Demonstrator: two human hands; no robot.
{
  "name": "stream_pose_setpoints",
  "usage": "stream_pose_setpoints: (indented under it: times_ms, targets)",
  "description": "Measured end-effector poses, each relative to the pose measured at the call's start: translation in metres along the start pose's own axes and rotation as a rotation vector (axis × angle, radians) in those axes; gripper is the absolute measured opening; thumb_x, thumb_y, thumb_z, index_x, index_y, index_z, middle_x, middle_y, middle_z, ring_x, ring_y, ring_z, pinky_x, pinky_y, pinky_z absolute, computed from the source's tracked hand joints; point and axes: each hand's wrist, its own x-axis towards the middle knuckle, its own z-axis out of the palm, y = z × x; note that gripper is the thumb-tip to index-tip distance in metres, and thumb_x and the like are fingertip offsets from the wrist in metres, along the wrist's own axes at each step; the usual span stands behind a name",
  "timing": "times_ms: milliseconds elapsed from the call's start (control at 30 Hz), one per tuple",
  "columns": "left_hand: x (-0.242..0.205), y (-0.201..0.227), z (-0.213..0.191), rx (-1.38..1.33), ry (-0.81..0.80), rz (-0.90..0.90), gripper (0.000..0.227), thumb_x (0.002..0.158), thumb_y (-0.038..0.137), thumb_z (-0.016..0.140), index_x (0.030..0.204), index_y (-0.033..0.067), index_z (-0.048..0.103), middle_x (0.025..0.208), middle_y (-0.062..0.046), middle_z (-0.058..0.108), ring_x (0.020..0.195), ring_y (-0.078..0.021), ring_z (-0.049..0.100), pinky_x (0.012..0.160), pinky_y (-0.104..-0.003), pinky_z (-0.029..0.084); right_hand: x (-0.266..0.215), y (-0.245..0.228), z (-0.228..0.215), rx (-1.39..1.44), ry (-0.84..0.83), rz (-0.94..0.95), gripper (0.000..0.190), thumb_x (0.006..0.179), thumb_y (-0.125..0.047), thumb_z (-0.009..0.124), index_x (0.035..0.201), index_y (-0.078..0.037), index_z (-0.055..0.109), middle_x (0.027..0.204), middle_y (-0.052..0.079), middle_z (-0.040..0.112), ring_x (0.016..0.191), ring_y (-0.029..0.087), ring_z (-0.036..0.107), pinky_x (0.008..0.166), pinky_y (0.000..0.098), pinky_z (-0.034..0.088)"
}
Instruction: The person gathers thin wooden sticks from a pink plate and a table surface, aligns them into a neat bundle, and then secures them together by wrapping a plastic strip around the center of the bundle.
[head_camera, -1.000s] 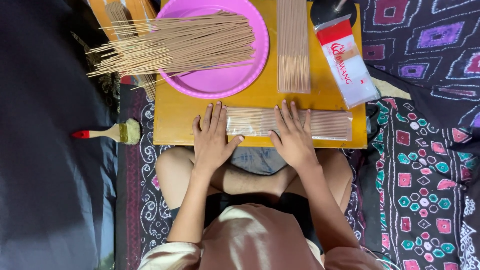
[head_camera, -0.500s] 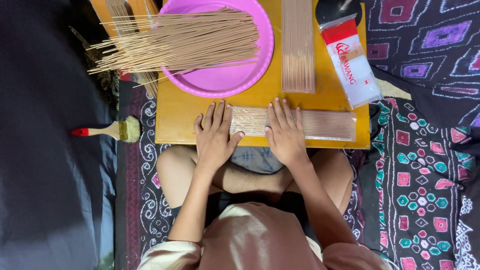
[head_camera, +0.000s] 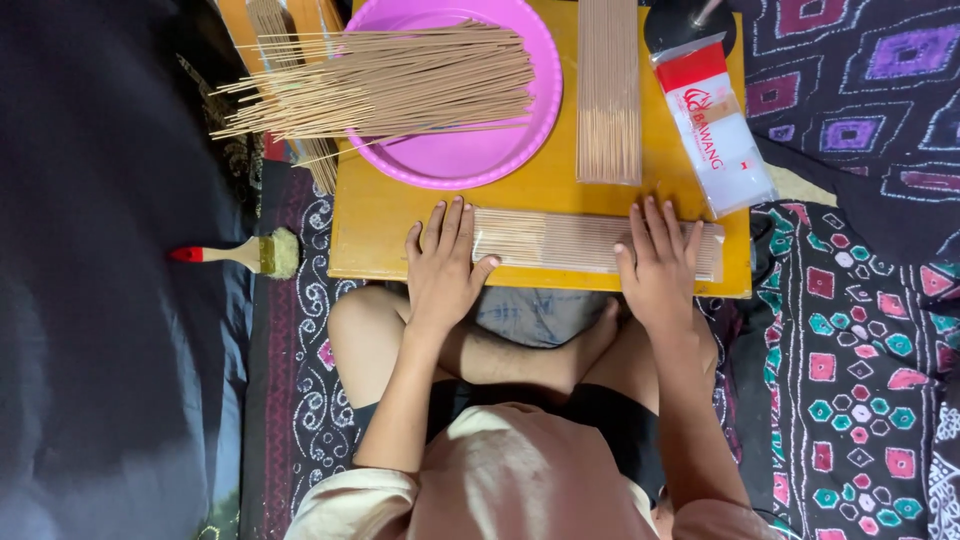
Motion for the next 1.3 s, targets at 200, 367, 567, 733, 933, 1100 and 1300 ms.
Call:
stream_pose_setpoints:
  times_ms: [200, 367, 567, 733, 933, 1100, 1300]
  targets:
    - [-0.001, 0.009, 0.013, 0.112, 0.026, 0.018, 0.096, 0.097, 0.073, 0.036, 0.158, -0.0005, 0.035, 0.164, -0.02, 0.036, 0.152, -0.0377, 0.03, 0.12, -0.062, 0.02, -0.004, 0.0, 0.004, -0.092, -0.112, -0.003, 0.058, 0.109, -0.038, 0.046, 0.155, -0.003, 0.048, 0.163, 0.019, 0.041, 0.154, 0.035, 0.03, 0.124, 0.0559, 0.013]
    - [0.0, 0.009, 0.01, 0.082, 0.026, 0.023, 0.097, 0.095, 0.074, 0.041, 0.157, -0.0015, 0.036, 0.163, -0.021, 0.036, 0.152, -0.0386, 0.03, 0.12, -0.063, 0.019, 0.0, -0.004, 0.001, -0.132, -0.098, 0.004, 0.058, 0.108, -0.04, 0.046, 0.155, -0.005, 0.049, 0.162, 0.018, 0.043, 0.153, 0.034, 0.031, 0.125, 0.0543, 0.015]
    - [0.005, 0.032, -0.001, -0.128, 0.081, -0.101, 0.081, 0.097, 0.056, 0.055, 0.157, 0.004, 0.039, 0.157, -0.019, 0.042, 0.149, -0.0382, 0.032, 0.12, -0.06, 0.018, -0.004, 0.0, 0.008, -0.185, -0.072, 0.014, 0.059, 0.105, -0.044, 0.05, 0.154, -0.01, 0.052, 0.16, 0.015, 0.046, 0.152, 0.032, 0.034, 0.124, 0.0548, 0.019]
    - [0.012, 0.077, 0.014, -0.115, 0.052, 0.06, 0.072, 0.09, 0.038, 0.074, 0.152, 0.0122, 0.048, 0.153, -0.016, 0.047, 0.15, -0.0365, 0.032, 0.119, -0.062, 0.018, -0.004, 0.001, 0.003, -0.18, -0.096, 0.007, 0.061, 0.105, -0.046, 0.05, 0.155, -0.01, 0.05, 0.16, 0.015, 0.046, 0.151, 0.033, 0.034, 0.123, 0.0561, 0.02]
    - [0.018, 0.081, 0.029, -0.167, 0.009, 0.07, 0.062, 0.098, 0.034, 0.068, 0.152, 0.0091, 0.048, 0.156, -0.018, 0.046, 0.152, -0.0349, 0.03, 0.12, -0.062, 0.014, 0.001, -0.002, -0.009, -0.06, -0.088, 0.006, 0.078, 0.092, -0.063, 0.062, 0.154, -0.018, 0.051, 0.162, 0.012, 0.043, 0.152, 0.033, 0.032, 0.123, 0.0576, 0.018]
    - [0.017, 0.081, 0.027, -0.181, 0.025, 0.076, 0.058, 0.1, 0.032, 0.065, 0.15, 0.007, 0.05, 0.156, -0.019, 0.046, 0.151, -0.036, 0.031, 0.121, -0.061, 0.013, 0.001, -0.001, -0.011, 0.042, -0.073, -0.005, 0.077, 0.084, -0.055, 0.074, 0.151, -0.021, 0.056, 0.161, 0.01, 0.045, 0.152, 0.033, 0.033, 0.123, 0.0549, 0.017]
    - [0.016, 0.08, 0.025, -0.186, 0.024, 0.074, 0.059, 0.098, 0.03, 0.067, 0.149, 0.0055, 0.05, 0.156, -0.019, 0.046, 0.151, -0.036, 0.032, 0.121, -0.061, 0.013, -0.002, 0.003, -0.007, 0.049, -0.082, 0.0, 0.075, 0.085, -0.055, 0.073, 0.15, -0.024, 0.057, 0.161, 0.008, 0.045, 0.151, 0.031, 0.034, 0.123, 0.0545, 0.017]
